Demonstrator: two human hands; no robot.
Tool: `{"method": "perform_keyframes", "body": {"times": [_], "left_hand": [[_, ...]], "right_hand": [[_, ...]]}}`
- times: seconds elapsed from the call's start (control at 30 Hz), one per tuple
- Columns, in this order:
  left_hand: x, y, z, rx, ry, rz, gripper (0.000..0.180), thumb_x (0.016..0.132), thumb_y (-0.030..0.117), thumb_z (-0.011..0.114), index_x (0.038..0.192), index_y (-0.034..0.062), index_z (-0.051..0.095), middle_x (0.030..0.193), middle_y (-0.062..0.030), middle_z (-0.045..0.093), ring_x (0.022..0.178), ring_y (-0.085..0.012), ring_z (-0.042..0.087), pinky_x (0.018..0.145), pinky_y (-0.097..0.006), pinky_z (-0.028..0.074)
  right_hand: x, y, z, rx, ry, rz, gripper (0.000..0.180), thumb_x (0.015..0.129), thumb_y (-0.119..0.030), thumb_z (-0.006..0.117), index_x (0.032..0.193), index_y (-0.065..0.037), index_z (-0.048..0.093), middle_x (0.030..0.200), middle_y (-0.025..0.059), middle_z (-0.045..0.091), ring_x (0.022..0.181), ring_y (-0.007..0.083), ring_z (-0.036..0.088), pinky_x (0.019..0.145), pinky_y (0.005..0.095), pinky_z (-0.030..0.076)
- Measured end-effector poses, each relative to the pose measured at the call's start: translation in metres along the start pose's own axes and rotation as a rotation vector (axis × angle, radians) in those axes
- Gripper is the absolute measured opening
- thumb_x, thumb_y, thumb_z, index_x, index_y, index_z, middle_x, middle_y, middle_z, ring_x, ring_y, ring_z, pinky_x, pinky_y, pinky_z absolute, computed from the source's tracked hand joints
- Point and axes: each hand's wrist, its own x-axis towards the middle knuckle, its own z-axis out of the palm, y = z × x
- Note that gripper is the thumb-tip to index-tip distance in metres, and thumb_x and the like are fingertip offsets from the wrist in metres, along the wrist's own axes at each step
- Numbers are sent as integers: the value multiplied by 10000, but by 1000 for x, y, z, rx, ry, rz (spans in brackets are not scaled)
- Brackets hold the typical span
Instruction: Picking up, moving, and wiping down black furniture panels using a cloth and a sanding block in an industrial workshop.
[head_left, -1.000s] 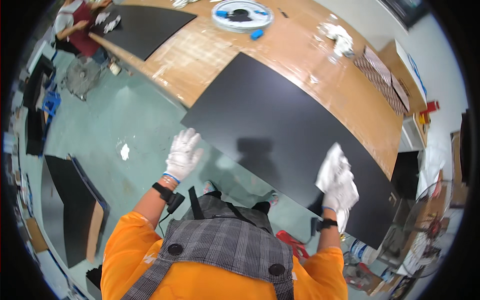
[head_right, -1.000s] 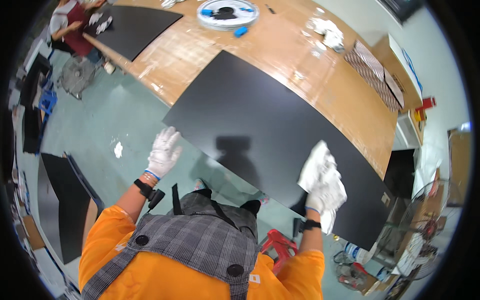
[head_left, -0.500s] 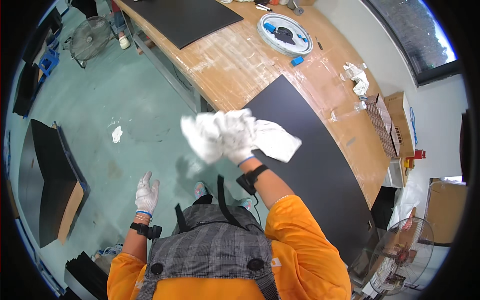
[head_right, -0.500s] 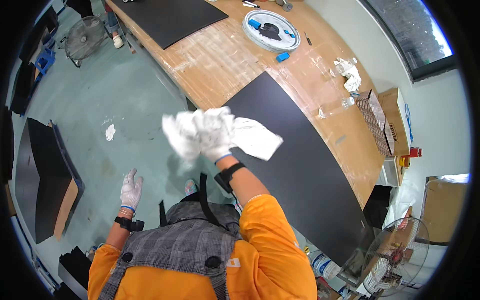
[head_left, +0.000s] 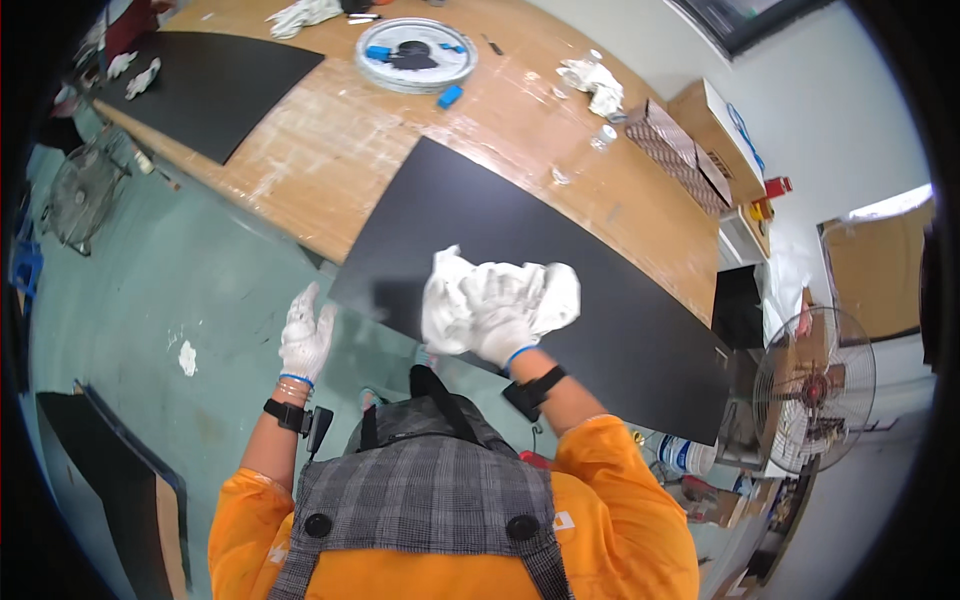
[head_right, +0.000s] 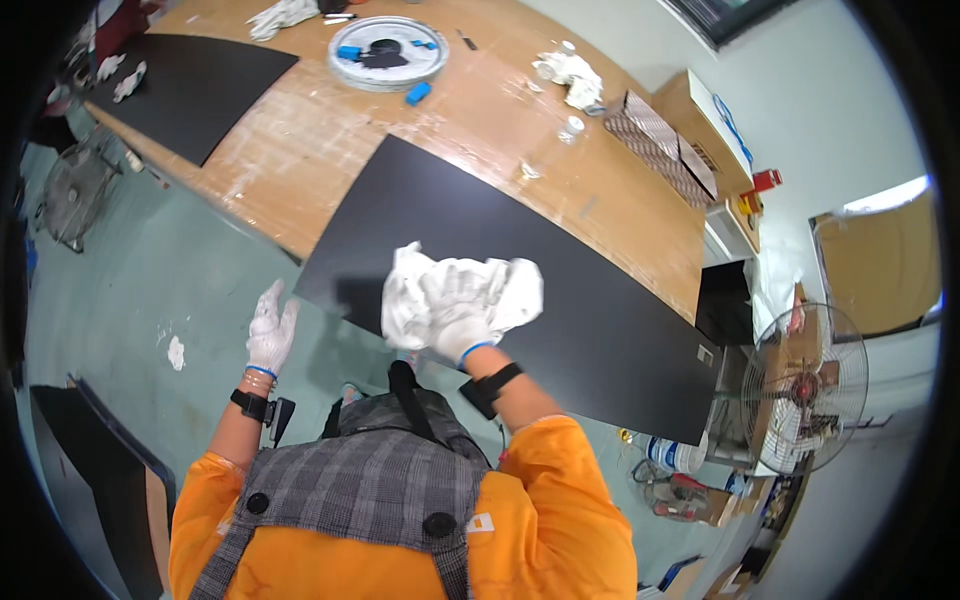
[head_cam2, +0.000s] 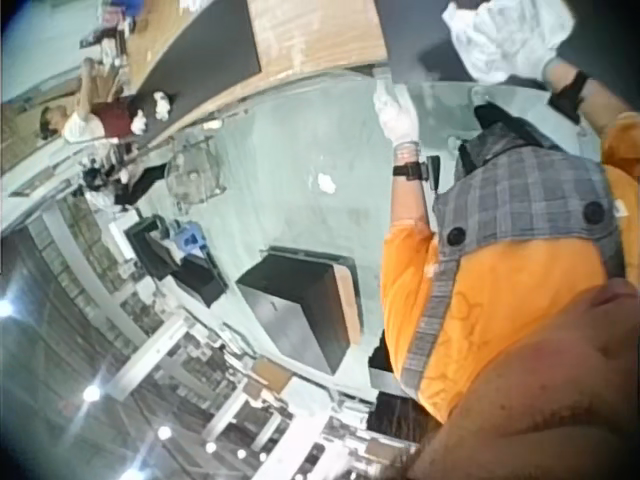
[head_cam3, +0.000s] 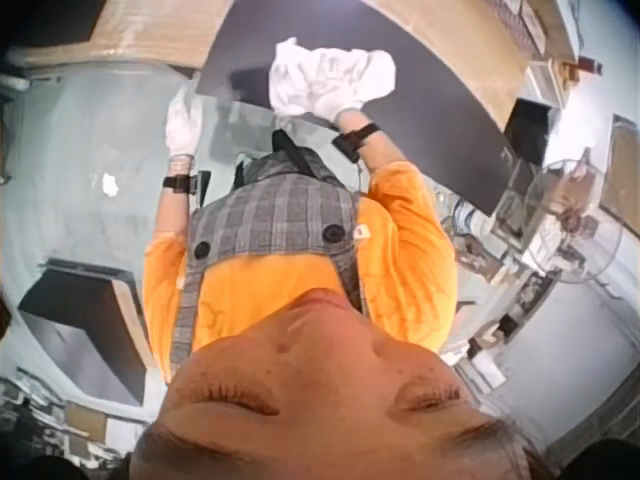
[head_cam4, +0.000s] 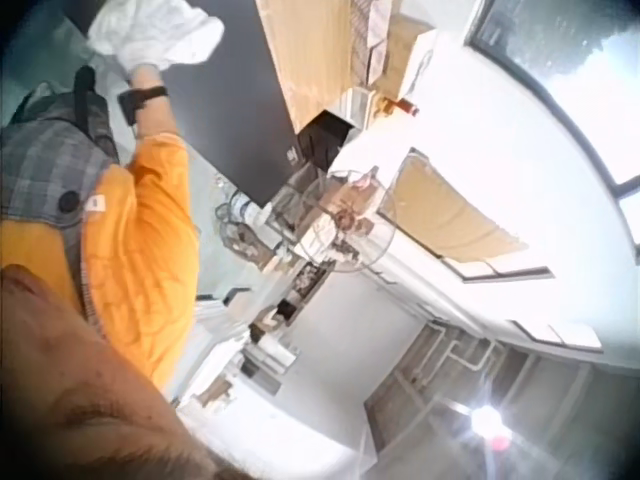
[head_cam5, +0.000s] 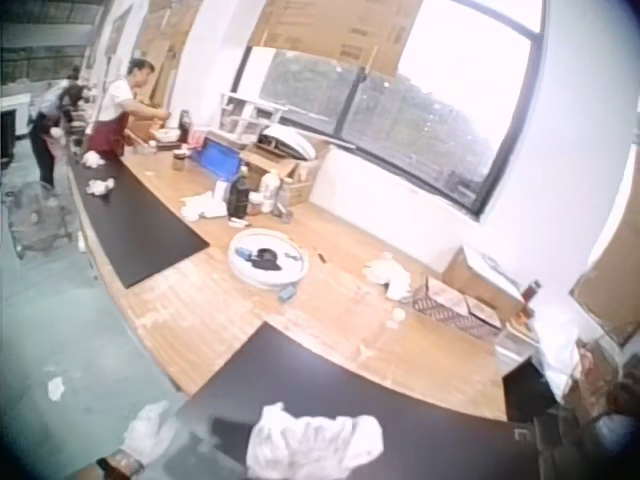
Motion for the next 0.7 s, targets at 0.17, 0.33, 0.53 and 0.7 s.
{"method": "perform_keyframes", "body": {"times": [0.17,0.33,0.53,0.7], "left_hand": [[36,53,31,85,12,51,470,892,258,606,1305,66,491,1262,-191,543,1167,-352,514,981,-421,432],[44,56,60,311,3,-50,448,899,264,579,1314,127,484,1228,-220,523,1099,-392,522,929,-462,449],[48,65,49,330,-38,-142,419,906,181,556,1310,91,493,1208,-232,527,1108,-389,520,954,-441,436],[46,55,55,312,6,-26,425,896,182,554,1302,74,494,1195,-230,538,1083,-387,526,934,-443,439]], "right_hand": [[-6,80,15,-67,-37,520,555,844,-497,499,1281,-154,492,1338,146,471,1209,313,462,984,448,348],[-29,256,59,49,130,913,460,920,-465,422,1246,-155,515,1192,127,534,1138,263,506,916,405,394],[45,169,40,8,-31,486,548,884,-453,463,1346,-157,442,1238,188,472,1185,362,436,1001,511,309],[136,69,54,356,194,-128,655,836,-490,549,1356,-112,425,1317,231,407,1273,418,334,1085,553,187]]}}
